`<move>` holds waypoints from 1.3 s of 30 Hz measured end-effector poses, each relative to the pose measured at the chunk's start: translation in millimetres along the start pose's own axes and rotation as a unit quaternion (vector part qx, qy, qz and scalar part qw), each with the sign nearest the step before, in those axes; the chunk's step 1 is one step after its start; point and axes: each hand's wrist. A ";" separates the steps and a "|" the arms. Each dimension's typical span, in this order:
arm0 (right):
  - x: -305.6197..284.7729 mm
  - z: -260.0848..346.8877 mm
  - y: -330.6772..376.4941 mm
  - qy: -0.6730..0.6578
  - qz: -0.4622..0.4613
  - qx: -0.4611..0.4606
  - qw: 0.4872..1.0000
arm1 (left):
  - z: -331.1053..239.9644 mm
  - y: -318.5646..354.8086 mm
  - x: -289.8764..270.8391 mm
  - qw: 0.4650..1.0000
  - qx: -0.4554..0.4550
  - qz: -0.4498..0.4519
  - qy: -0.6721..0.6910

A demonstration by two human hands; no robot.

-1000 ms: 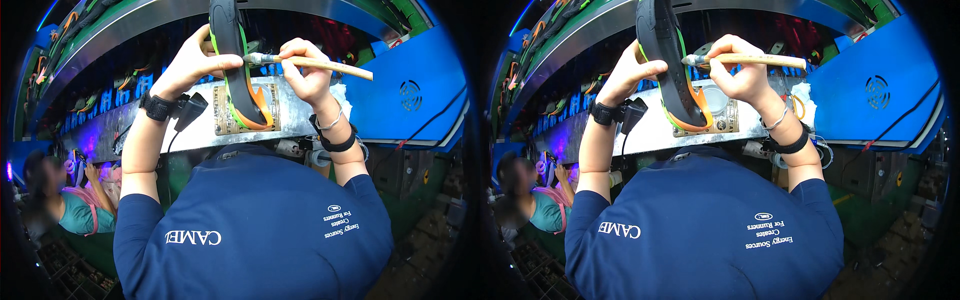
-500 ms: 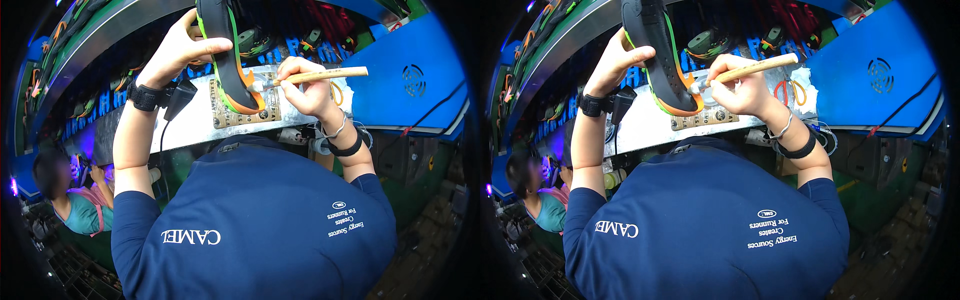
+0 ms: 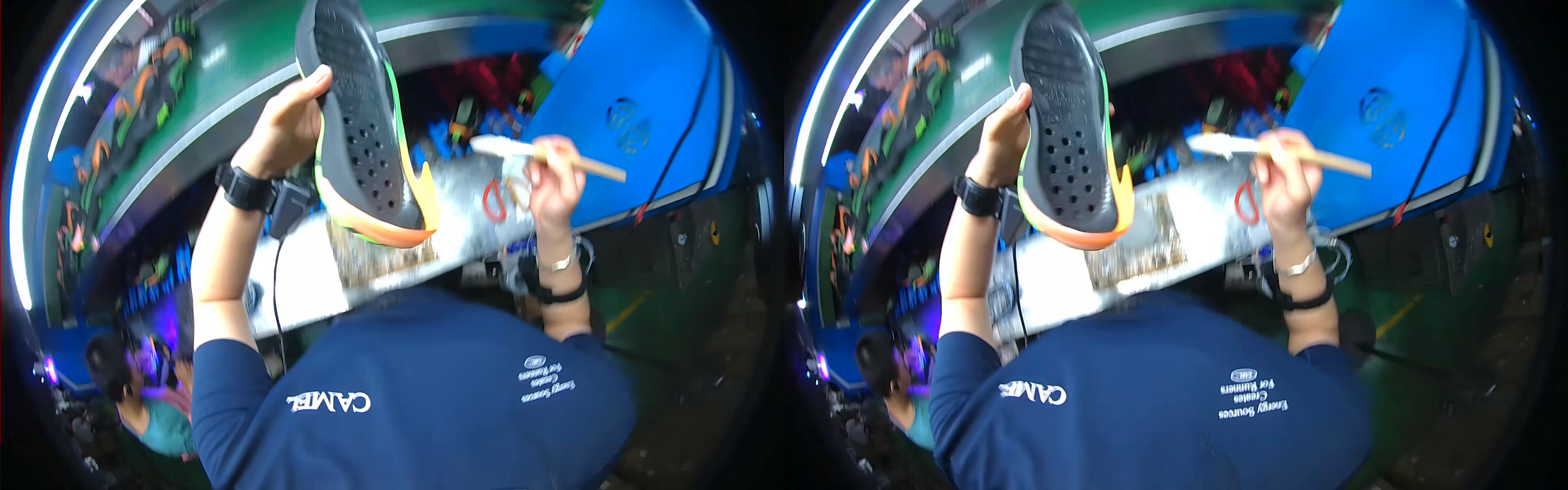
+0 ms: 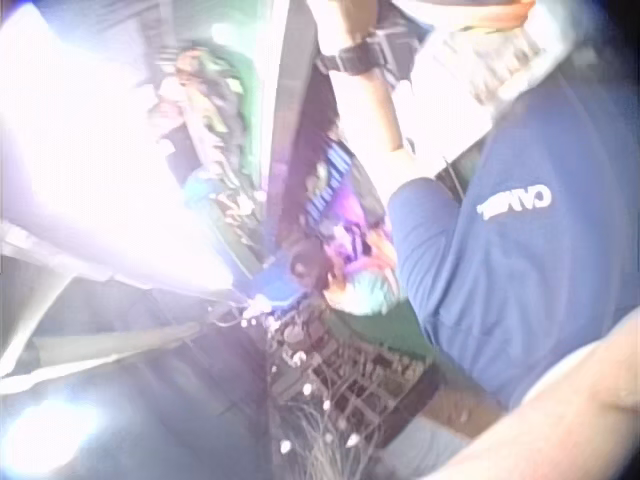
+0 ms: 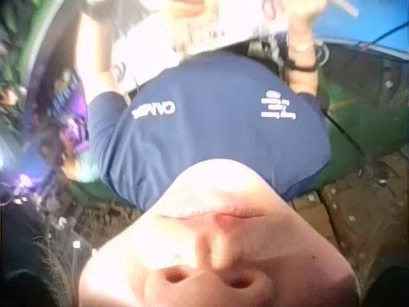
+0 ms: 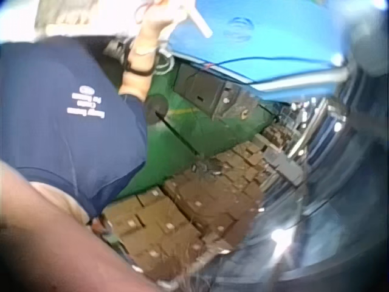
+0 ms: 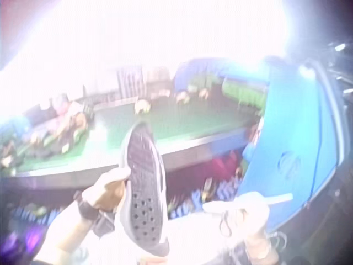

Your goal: The recorder applies a substance to the edges of shoe soles using a brush and places the shoes on a conveyor belt.

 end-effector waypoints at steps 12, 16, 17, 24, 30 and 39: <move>-72.8 60.4 53.6 0.037 -0.215 -0.053 0.975 | -22.7 -337.7 27.4 0.983 -0.047 -0.148 0.095; -80.2 67.7 65.6 0.053 -0.258 -0.061 0.963 | -16.4 -361.7 20.7 0.933 -0.094 -0.246 -0.246; -83.3 66.1 65.7 0.055 -0.257 -0.052 0.963 | -19.9 -351.8 16.5 0.920 -0.085 -0.225 -0.309; -77.4 29.9 39.2 0.044 -0.190 0.033 0.980 | -58.1 -199.4 -46.8 0.791 -0.051 -0.116 -0.598; -27.0 -12.9 12.1 0.019 -0.095 0.102 0.990 | -166.1 -48.8 -185.7 0.498 -0.065 -0.299 -0.811; 0.6 -30.5 38.8 0.023 -0.099 0.098 0.990 | -197.5 9.9 -278.3 0.471 -0.251 -0.348 -0.770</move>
Point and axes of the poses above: each hand's wrist, its own y-axis away from the middle knuckle, its own x-axis out of the palm, z = x × y, and after that the axes turned 2 degrees about -y, right-handed
